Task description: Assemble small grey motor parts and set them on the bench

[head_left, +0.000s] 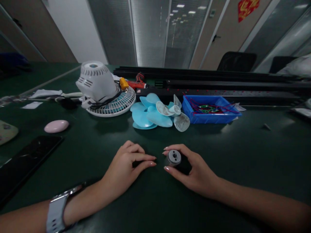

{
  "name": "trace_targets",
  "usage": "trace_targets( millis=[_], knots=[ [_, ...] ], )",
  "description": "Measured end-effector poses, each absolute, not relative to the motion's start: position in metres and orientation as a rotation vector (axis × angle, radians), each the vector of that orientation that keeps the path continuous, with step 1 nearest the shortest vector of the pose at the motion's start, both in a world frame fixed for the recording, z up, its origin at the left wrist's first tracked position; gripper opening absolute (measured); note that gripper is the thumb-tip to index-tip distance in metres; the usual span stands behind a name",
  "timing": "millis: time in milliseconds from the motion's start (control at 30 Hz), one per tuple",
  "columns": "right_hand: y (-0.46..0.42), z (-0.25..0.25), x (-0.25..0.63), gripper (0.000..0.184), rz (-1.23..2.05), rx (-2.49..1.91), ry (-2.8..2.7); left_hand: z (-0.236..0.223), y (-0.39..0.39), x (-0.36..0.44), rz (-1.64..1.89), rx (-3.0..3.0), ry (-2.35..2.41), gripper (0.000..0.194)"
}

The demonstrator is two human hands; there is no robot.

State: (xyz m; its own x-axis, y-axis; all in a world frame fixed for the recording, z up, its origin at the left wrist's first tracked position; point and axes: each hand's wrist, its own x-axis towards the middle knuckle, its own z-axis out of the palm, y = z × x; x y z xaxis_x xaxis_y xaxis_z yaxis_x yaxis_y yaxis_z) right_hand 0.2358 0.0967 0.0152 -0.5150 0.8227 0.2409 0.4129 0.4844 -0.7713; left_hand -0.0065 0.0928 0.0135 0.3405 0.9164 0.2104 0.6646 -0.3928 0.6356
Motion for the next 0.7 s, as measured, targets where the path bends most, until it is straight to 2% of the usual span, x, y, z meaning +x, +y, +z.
trace_targets(
  millis=[200,700],
  knots=[
    [0.097,0.020,0.236,0.040,0.950,-0.987,-2.087,0.025,0.089,0.000,0.872,1.890,1.528,0.034],
    [0.098,0.020,0.236,0.040,0.956,-0.986,-2.083,0.020,0.092,-0.002,1.049,1.617,1.468,0.028]
  ],
)
